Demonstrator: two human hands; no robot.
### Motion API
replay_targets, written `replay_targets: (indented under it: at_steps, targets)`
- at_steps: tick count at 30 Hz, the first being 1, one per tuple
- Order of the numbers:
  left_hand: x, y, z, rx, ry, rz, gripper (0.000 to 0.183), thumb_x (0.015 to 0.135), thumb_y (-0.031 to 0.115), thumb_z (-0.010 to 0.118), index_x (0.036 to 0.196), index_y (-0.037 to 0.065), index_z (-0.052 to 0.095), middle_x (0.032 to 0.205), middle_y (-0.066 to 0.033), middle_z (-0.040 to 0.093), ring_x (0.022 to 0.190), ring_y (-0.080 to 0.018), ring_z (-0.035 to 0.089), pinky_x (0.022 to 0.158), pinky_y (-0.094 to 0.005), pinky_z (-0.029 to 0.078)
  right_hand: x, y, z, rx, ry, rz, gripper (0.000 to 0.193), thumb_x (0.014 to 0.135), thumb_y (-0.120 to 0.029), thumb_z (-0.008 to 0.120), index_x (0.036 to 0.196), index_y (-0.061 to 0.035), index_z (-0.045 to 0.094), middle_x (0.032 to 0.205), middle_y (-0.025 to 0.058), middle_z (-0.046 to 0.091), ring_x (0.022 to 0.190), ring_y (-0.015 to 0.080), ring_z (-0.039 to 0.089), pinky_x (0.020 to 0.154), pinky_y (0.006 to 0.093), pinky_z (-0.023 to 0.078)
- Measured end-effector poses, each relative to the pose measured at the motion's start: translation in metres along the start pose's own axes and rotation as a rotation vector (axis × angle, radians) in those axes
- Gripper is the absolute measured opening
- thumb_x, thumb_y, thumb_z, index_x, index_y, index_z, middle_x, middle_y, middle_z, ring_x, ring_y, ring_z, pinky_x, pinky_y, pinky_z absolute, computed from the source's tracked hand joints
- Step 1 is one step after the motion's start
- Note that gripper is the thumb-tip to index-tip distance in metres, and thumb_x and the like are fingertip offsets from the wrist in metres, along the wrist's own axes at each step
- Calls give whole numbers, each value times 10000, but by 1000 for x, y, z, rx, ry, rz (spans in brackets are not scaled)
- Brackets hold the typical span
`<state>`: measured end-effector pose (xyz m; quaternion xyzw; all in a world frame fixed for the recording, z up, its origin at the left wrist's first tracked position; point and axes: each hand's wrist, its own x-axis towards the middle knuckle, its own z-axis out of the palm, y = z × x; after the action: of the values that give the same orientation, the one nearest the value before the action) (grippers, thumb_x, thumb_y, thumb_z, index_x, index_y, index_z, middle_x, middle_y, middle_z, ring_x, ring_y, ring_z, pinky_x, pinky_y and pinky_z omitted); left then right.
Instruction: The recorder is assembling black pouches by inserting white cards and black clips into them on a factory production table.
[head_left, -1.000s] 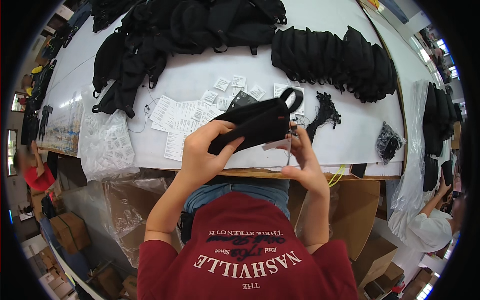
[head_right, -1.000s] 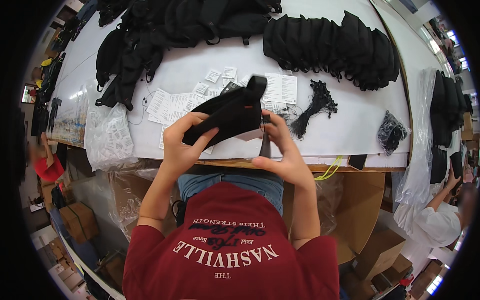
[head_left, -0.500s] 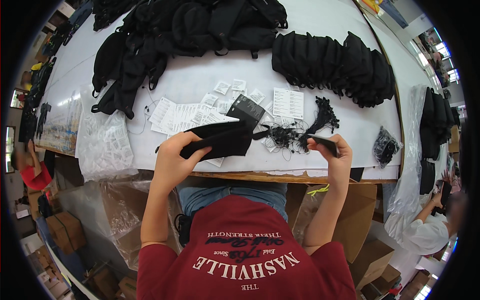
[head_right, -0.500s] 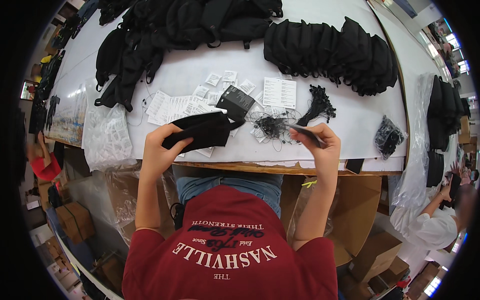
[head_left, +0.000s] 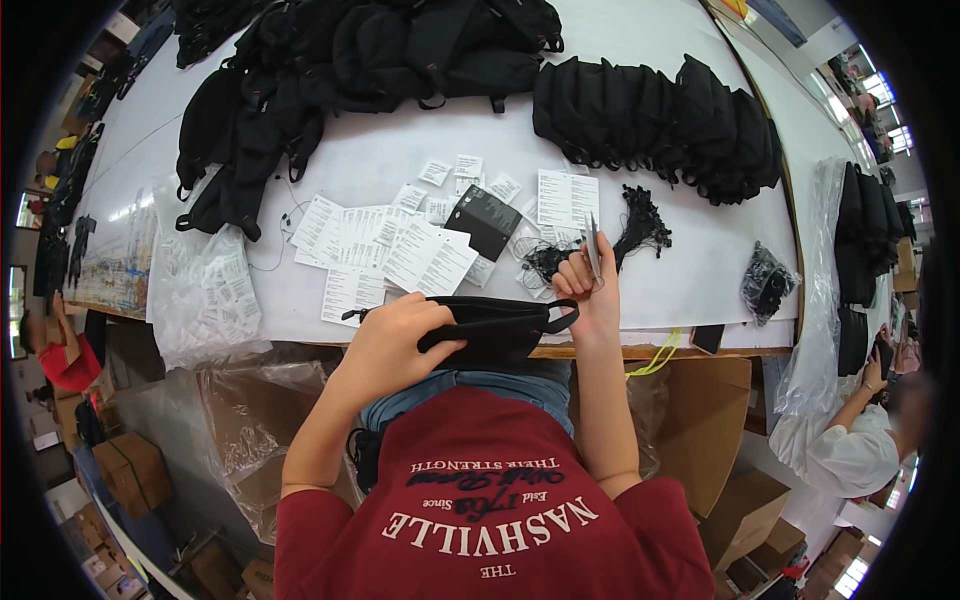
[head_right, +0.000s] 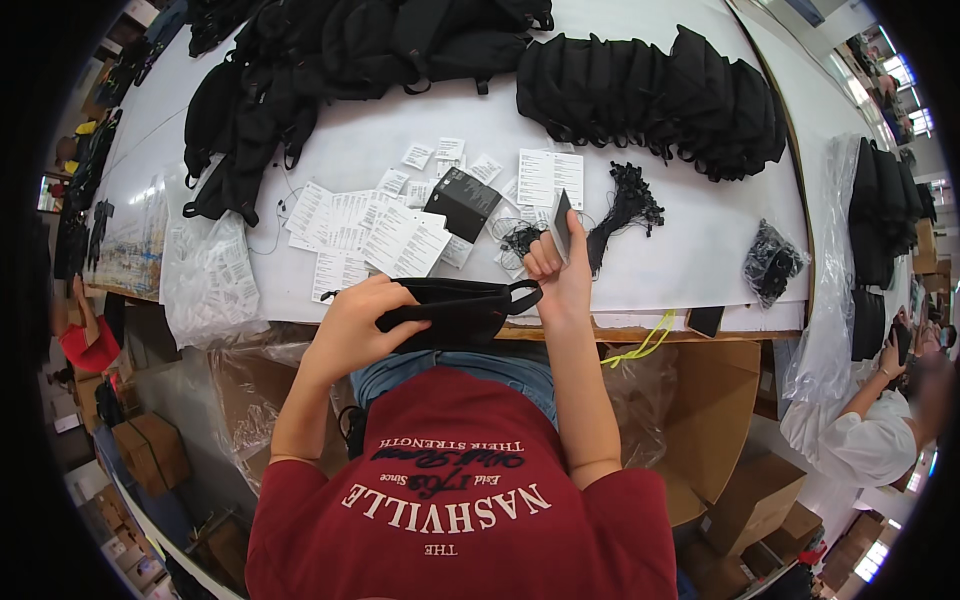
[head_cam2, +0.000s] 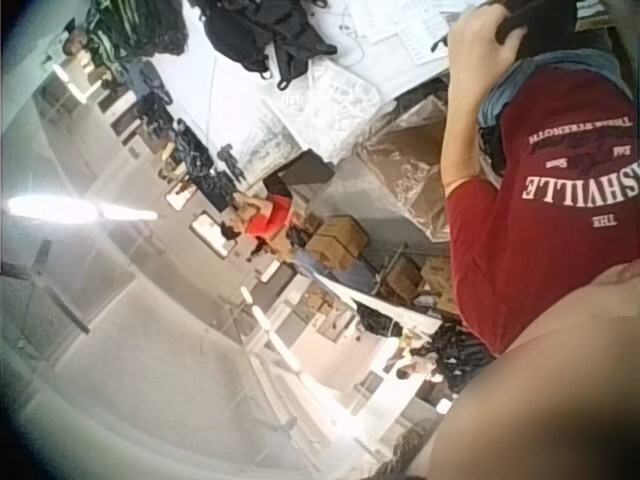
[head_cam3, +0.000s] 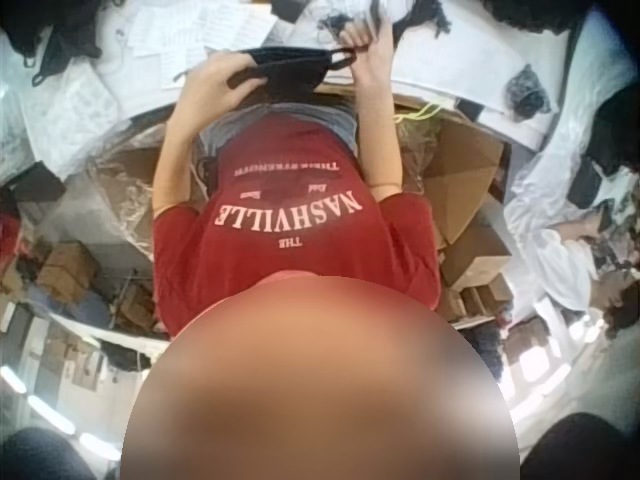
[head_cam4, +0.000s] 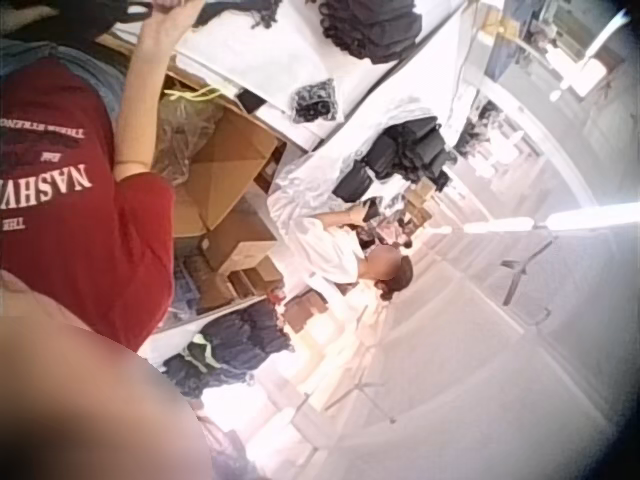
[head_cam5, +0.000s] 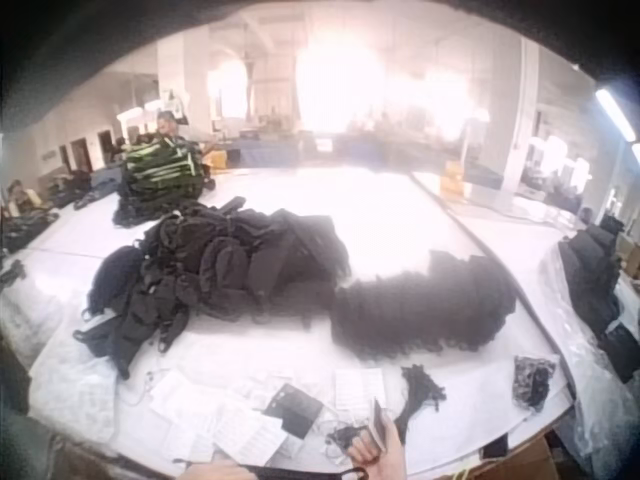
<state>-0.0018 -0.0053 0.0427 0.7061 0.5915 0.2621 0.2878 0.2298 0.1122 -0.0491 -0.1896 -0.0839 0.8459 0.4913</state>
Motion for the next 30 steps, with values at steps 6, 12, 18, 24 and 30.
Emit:
replay_targets:
  at_steps: [6, 12, 18, 24, 30]
  targets:
    - [0, 1, -4, 56, -56, 27, 167, 710, 127, 740, 800, 44, 628, 708, -64, 583, 724, -238, 560, 625, -328, 457, -1, -10, 35, -617, 525, -613, 117, 911, -212, 618, 866, -110, 653, 615, -69, 567, 523, -26, 416, 445, 179, 279]
    - [7, 7, 14, 16, -207, 117, 190, 707, 140, 738, 818, 46, 616, 1042, -82, 575, 863, -252, 577, 726, -349, 487, -41, -16, 85, -1864, -118, -214, 230, 786, -234, 743, 719, -31, 660, 510, 44, 504, 464, 111, 458, 490, 250, 373]
    - [9, 6, 36, 64, -58, 362, 201, 681, 67, 716, 845, 30, 605, 1273, -111, 494, 1119, -339, 494, 912, -388, 450, -55, -2, 65, -2206, -498, -33, 303, 782, -344, 698, 676, -62, 672, 542, 128, 563, 511, 312, 551, 494, 378, 413]
    - [2, -7, 26, 46, -352, 285, 188, 777, 228, 680, 847, 61, 634, 883, -68, 647, 856, -248, 588, 728, -367, 458, -65, -4, 71, -1953, -465, 311, 349, 823, -428, 650, 828, -86, 720, 629, 113, 633, 580, 289, 610, 563, 354, 473]
    - [63, -77, -2, -348, 240, -176, 231, 874, 249, 616, 962, 41, 668, 849, -62, 674, 745, -169, 594, 736, -307, 474, -77, -2, 59, -1999, -639, 241, 323, 774, -389, 705, 769, -67, 694, 613, 102, 610, 569, 284, 587, 549, 352, 453]
